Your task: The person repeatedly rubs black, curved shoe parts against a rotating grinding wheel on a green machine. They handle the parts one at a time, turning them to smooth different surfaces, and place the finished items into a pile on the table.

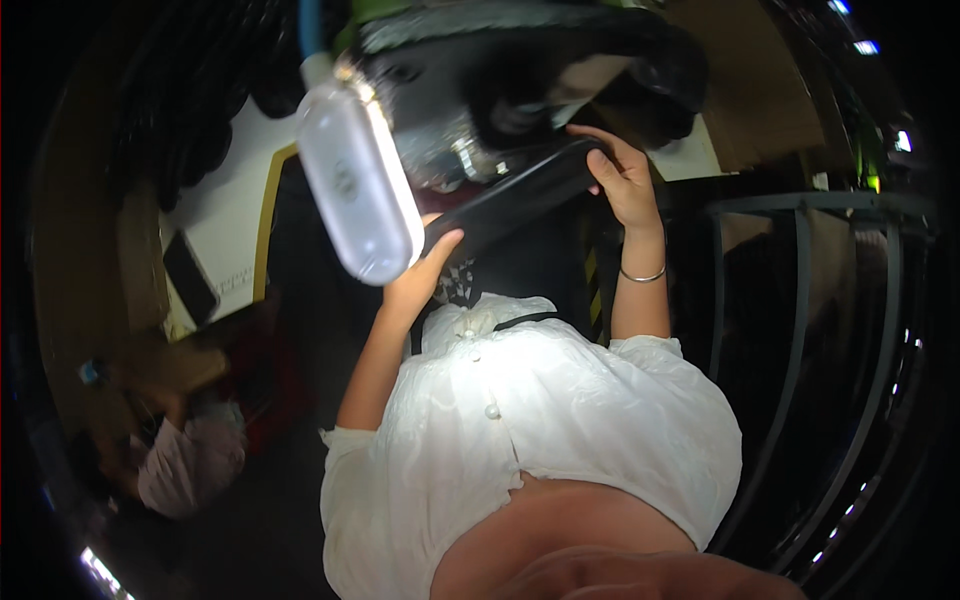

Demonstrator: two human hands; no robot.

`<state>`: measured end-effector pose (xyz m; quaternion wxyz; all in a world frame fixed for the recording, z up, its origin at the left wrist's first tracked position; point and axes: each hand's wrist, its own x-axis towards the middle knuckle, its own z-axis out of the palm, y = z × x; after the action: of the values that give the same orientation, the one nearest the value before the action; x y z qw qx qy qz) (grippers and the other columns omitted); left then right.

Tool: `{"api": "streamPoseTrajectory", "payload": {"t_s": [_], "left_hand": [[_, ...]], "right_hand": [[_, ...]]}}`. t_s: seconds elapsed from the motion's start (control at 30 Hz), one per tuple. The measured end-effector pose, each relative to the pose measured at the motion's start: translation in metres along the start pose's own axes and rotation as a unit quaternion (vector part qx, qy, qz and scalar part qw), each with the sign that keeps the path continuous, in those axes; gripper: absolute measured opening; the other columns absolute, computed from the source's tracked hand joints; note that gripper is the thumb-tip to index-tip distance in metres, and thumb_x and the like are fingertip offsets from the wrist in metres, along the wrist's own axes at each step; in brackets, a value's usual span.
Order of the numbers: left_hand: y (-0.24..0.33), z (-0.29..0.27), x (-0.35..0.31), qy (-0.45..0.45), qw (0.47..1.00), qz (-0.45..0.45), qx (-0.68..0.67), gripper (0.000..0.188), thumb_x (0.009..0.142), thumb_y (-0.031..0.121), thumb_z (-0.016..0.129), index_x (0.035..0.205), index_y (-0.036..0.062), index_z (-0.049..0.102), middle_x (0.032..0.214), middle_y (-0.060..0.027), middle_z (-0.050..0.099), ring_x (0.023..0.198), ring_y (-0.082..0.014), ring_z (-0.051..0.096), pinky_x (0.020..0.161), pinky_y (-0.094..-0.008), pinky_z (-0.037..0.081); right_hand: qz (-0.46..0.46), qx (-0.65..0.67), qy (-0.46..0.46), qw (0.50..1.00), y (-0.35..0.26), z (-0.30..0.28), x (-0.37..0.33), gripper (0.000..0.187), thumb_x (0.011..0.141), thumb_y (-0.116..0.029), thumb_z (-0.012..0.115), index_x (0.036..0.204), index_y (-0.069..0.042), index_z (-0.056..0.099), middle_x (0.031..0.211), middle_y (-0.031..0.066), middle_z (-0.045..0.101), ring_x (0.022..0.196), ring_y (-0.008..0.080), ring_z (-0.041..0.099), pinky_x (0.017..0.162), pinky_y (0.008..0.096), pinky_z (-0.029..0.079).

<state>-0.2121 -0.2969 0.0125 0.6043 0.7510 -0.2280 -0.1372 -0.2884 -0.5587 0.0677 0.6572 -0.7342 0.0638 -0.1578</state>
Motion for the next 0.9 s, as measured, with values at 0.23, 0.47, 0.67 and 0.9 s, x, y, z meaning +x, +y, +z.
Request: {"api": "streamPoseTrajectory", "payload": {"t_s": [0.23,0.47,0.67,0.9], "left_hand": [[-0.019,-0.003,-0.004,-0.015,0.999,-0.042,-0.006,0.016,0.082,0.010,0.062,0.093,-0.0011,0.063,0.078,-0.0046,0.063,0.071,-0.0077,0.057,0.067,-0.0203,0.045],[-0.053,-0.015,-0.015,-0.007,0.992,-0.118,-0.046,0.016,0.083,0.010,0.061,0.096,-0.0008,0.062,0.077,-0.0032,0.062,0.069,-0.0051,0.056,0.064,-0.0173,0.043],[-0.073,-0.043,-0.020,0.050,0.986,-0.145,-0.067,0.019,0.084,0.012,0.060,0.098,-0.0014,0.061,0.080,-0.0051,0.062,0.072,-0.0080,0.058,0.067,-0.0196,0.046],[-0.086,-0.064,-0.019,0.071,0.974,-0.195,-0.090,0.023,0.086,0.015,0.058,0.102,-0.0026,0.058,0.088,-0.0086,0.061,0.079,-0.0123,0.059,0.071,-0.0242,0.048]], "right_hand": [[-0.168,0.134,0.499,0.839,-0.018,-0.054,0.002,0.033,0.089,-0.021,0.053,0.114,-0.001,0.049,0.090,0.0064,0.061,0.068,0.0137,0.059,0.052,0.0233,0.046],[-0.083,0.107,0.475,0.869,0.016,-0.110,0.028,0.039,0.086,-0.016,0.054,0.121,-0.001,0.043,0.090,0.0133,0.056,0.061,0.0174,0.061,0.050,0.0261,0.051],[-0.020,-0.003,0.525,0.851,0.033,-0.145,0.021,0.044,0.082,-0.033,0.059,0.117,-0.006,0.053,0.090,0.0030,0.057,0.077,0.0091,0.053,0.064,0.0238,0.044],[0.142,0.167,0.311,0.925,0.047,-0.217,0.056,0.089,0.075,-0.057,0.052,0.142,-0.017,0.011,0.146,0.0127,0.013,0.133,0.0294,0.015,0.104,0.0485,0.009]]}}
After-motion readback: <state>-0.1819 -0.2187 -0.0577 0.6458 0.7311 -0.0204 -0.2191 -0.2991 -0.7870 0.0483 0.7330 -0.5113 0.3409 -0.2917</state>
